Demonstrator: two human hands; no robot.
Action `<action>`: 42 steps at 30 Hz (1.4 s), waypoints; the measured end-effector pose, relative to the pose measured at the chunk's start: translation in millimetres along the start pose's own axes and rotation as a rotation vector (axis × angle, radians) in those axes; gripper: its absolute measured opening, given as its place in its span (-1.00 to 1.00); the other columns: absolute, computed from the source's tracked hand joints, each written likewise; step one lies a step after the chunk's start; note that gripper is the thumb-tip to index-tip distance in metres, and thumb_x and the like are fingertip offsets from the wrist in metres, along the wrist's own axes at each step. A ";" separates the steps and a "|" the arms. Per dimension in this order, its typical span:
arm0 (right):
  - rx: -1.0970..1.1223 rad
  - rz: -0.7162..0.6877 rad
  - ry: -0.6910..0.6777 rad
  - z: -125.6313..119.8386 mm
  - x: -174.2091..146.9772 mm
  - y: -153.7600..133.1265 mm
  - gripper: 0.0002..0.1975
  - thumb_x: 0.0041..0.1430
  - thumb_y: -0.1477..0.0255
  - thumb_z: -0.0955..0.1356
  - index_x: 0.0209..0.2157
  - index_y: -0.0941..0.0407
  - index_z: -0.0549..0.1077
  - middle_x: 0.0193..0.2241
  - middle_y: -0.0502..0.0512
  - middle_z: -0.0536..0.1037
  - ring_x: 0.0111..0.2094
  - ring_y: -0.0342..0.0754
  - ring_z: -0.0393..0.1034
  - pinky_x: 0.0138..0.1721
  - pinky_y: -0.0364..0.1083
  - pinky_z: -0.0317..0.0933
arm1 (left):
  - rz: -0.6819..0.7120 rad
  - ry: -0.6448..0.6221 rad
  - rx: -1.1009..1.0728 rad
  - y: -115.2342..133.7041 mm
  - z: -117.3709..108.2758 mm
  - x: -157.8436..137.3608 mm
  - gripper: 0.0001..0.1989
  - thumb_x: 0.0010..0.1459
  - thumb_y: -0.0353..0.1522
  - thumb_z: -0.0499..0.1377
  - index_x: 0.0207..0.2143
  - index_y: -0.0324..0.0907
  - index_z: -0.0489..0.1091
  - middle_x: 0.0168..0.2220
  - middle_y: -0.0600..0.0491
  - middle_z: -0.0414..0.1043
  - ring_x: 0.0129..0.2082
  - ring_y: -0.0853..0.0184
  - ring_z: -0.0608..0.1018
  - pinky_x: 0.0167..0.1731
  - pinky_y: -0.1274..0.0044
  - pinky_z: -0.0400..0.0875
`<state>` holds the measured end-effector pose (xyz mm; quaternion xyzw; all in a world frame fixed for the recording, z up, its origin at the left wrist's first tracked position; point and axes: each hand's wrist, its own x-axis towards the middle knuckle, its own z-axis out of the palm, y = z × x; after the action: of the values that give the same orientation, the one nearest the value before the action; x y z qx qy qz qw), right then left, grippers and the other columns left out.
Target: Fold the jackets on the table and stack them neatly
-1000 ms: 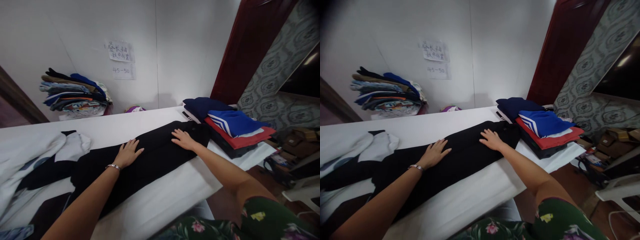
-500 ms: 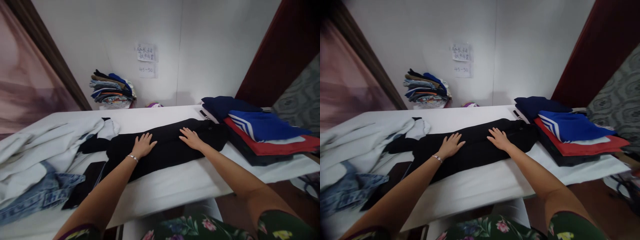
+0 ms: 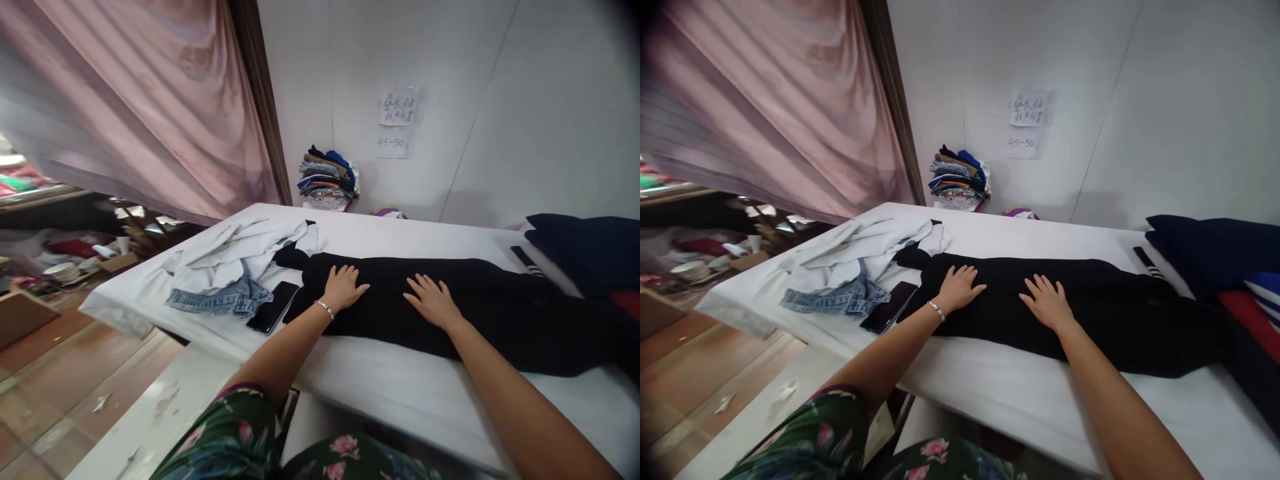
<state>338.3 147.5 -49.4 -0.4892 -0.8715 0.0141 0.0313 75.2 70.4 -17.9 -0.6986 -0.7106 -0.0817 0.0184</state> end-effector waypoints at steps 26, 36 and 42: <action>0.033 0.014 0.045 -0.6 -0.9 -4.4 -0.36 0.38 0.06 0.07 0.33 0.06 0.20 0.37 0.23 0.14 0.40 0.19 -0.09 0.33 0.30 -0.22 | -0.621 0.007 -0.310 -74.8 -28.4 3.5 -0.14 0.13 -0.05 0.20 0.35 -0.28 0.01 0.24 -0.37 0.24 0.16 0.00 0.46 0.05 0.37 0.37; 0.078 0.010 0.053 -16.7 -5.2 -16.2 -0.39 0.40 0.06 0.08 0.34 0.03 0.19 0.38 0.21 0.12 0.40 0.17 -0.10 0.34 0.28 -0.22 | -0.551 -0.014 -0.126 -85.8 -27.4 4.2 -0.30 0.21 -0.06 0.08 0.28 -0.28 0.16 0.21 -0.38 0.25 0.08 -0.10 0.50 -0.02 0.20 0.44; 0.136 0.011 0.029 -20.6 -1.4 -17.8 -0.38 0.39 0.07 0.12 0.34 0.08 0.18 0.38 0.27 0.10 0.41 0.19 -0.12 0.34 0.29 -0.25 | -0.187 0.179 0.133 -47.3 -48.2 19.7 -0.37 0.25 -0.07 0.00 0.25 -0.24 0.23 0.35 -0.33 0.09 0.30 -0.12 0.23 0.12 0.09 0.31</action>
<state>325.3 136.9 -28.0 -0.4910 -0.8652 0.0667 0.0769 23.3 82.6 28.2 -0.6165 -0.7719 -0.0980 0.1203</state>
